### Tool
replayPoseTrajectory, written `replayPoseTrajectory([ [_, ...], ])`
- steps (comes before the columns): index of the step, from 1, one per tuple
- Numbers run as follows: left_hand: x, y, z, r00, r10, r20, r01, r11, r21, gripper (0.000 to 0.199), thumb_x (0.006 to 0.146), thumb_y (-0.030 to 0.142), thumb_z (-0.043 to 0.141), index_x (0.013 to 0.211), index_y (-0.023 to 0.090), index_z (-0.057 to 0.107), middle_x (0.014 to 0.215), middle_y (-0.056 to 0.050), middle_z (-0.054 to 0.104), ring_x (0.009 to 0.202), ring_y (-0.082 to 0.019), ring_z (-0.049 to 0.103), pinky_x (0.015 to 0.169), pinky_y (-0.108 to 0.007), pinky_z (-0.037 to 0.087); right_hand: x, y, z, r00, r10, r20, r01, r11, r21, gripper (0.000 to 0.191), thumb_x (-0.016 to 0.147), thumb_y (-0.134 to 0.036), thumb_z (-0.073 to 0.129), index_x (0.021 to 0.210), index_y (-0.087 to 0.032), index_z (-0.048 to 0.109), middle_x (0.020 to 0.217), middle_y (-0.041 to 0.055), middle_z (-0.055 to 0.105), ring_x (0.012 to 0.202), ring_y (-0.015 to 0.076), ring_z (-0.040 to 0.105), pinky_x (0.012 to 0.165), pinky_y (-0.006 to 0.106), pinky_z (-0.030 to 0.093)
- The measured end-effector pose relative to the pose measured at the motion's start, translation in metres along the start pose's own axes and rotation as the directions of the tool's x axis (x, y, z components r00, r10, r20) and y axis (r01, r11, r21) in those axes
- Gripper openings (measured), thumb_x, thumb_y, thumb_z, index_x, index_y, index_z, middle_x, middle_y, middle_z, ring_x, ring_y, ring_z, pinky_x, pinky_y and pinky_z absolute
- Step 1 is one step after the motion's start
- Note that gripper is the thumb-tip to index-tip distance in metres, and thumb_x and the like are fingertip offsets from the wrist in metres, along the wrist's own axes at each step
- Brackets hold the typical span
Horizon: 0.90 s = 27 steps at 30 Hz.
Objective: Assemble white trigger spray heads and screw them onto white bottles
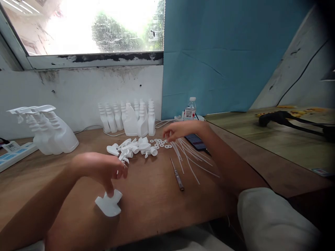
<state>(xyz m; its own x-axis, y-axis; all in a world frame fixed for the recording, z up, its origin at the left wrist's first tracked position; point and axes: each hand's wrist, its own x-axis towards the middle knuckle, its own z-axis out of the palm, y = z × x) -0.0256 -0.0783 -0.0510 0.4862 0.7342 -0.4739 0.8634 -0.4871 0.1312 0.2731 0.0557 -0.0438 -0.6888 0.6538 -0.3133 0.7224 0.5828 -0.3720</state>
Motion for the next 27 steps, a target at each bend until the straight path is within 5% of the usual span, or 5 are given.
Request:
replayPoseTrajectory([
  [4,0.02,0.009,0.021,0.992,0.004,0.124,-0.009,0.999,0.039,0.041,0.051,0.033,0.082,0.09,0.024,0.071,0.081,-0.002,0.069,0.067,-0.021,0.062,0.047,-0.022,0.036,0.039,0.035,0.014,0.959,0.236,0.158,-0.233,0.972,-0.038,0.063,0.062,-0.044,0.079,0.112,-0.011,0.06,0.091,0.0078,0.066,0.071,0.017,0.063,0.061,0.026,0.047],
  [12,0.03,0.007,0.017,0.97,0.166,0.175,-0.152,0.984,-0.092,0.024,0.062,0.026,0.077,0.085,0.026,0.072,0.077,0.0,0.069,0.064,-0.017,0.06,0.047,-0.021,0.035,0.075,0.061,0.037,0.921,0.326,0.214,-0.306,0.944,-0.122,0.055,0.054,-0.045,0.084,0.088,-0.009,0.062,0.061,-0.0005,0.055,0.063,0.0163,0.057,0.058,0.025,0.042],
  [16,0.038,0.011,0.011,0.957,0.291,-0.011,-0.291,0.954,-0.07,0.029,0.072,0.026,0.07,0.101,0.028,0.068,0.094,-0.001,0.067,0.078,-0.017,0.061,0.062,-0.022,0.041,0.077,0.062,0.04,0.929,0.311,0.199,-0.286,0.947,-0.144,0.037,0.062,-0.035,0.079,0.08,-0.009,0.062,0.057,-0.0008,0.054,0.058,0.0134,0.054,0.055,0.023,0.04],
  [20,0.061,0.01,0.018,0.925,0.252,-0.283,-0.29,0.952,-0.1,0.029,0.074,0.031,0.069,0.102,0.024,0.064,0.098,-0.002,0.062,0.08,-0.017,0.057,0.064,-0.022,0.041,0.07,0.058,0.034,0.958,0.247,0.146,-0.227,0.964,-0.139,0.018,0.07,-0.024,0.069,0.076,-0.008,0.063,0.056,0.0006,0.055,0.055,0.0126,0.053,0.054,0.023,0.038],
  [27,0.103,0.003,0.06,0.81,0.17,-0.562,-0.445,0.803,-0.397,0.032,0.075,0.036,0.069,0.101,0.019,0.063,0.094,-0.002,0.061,0.08,-0.015,0.058,0.071,-0.024,0.046,0.033,0.015,0.03,0.988,-0.11,-0.11,0.099,0.99,-0.104,0.016,0.083,-0.022,0.056,0.092,-0.013,0.067,0.083,0.0046,0.067,0.074,0.0135,0.059,0.067,0.023,0.041],
])
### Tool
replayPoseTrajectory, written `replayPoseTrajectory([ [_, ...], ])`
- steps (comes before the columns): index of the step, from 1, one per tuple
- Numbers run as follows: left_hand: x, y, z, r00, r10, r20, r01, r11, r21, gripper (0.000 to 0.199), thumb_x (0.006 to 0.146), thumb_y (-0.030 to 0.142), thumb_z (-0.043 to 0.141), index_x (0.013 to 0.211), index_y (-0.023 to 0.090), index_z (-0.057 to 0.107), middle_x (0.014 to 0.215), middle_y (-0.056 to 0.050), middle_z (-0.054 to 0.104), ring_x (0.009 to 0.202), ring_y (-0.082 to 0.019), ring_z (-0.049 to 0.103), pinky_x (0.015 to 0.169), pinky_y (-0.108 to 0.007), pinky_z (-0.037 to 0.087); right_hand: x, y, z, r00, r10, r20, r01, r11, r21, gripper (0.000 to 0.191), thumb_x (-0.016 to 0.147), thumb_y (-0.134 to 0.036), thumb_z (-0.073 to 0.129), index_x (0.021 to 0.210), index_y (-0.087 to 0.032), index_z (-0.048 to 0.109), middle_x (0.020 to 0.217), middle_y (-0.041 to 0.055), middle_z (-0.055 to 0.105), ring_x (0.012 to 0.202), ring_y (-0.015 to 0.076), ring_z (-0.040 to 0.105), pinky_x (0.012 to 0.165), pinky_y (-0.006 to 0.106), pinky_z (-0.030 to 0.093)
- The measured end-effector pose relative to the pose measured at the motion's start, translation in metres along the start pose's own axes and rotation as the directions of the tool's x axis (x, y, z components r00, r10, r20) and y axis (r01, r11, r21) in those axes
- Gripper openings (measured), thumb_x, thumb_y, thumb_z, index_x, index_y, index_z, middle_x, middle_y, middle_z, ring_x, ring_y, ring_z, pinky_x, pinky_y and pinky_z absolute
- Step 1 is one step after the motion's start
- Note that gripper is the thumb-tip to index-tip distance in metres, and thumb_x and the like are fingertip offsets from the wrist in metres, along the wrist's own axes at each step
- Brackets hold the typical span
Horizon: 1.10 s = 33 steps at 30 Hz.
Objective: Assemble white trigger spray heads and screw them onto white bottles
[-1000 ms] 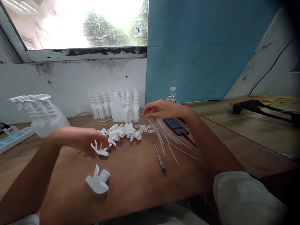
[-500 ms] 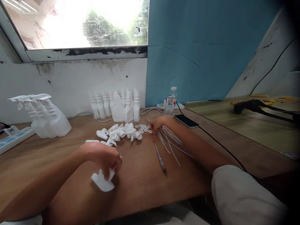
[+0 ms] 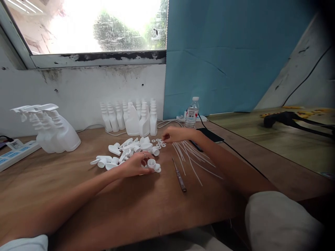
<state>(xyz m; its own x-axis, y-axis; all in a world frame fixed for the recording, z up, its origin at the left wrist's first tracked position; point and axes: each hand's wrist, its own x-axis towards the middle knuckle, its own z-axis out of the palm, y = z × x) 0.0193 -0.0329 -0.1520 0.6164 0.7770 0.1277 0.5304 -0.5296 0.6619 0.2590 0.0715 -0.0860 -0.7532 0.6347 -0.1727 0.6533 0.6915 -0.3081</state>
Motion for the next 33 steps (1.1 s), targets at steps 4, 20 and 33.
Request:
replayPoseTrajectory([
  [4,-0.005,-0.008,0.015,0.993,-0.017,-0.113,0.003,0.992,-0.123,0.03,0.077,0.038,0.069,0.1,0.019,0.064,0.097,-0.003,0.063,0.088,-0.017,0.059,0.079,-0.026,0.047,-0.024,-0.037,0.033,0.884,-0.365,-0.291,0.375,0.927,-0.022,0.018,0.09,-0.024,0.052,0.092,-0.016,0.068,0.085,0.0031,0.068,0.072,0.0122,0.06,0.067,0.023,0.043],
  [20,-0.015,-0.013,0.025,0.982,-0.034,-0.187,-0.002,0.983,-0.186,0.054,0.074,0.037,0.073,0.116,0.022,0.044,0.101,-0.003,0.065,0.089,-0.017,0.061,0.082,-0.03,0.049,-0.03,-0.047,0.099,0.626,-0.578,-0.524,0.451,0.816,-0.362,0.027,0.094,-0.016,0.04,0.114,-0.017,0.059,0.105,0.0096,0.067,0.088,0.0183,0.065,0.074,0.031,0.052],
  [33,-0.024,-0.019,0.025,0.966,0.153,-0.21,-0.131,0.985,0.116,0.02,0.084,0.036,0.065,0.095,0.021,0.06,0.092,0.0,0.066,0.081,-0.013,0.062,0.076,-0.023,0.048,-0.028,-0.05,0.107,0.693,-0.536,-0.482,0.575,0.814,-0.079,0.025,0.091,-0.012,0.041,0.107,-0.019,0.059,0.109,0.0106,0.06,0.097,0.0164,0.06,0.084,0.03,0.05],
])
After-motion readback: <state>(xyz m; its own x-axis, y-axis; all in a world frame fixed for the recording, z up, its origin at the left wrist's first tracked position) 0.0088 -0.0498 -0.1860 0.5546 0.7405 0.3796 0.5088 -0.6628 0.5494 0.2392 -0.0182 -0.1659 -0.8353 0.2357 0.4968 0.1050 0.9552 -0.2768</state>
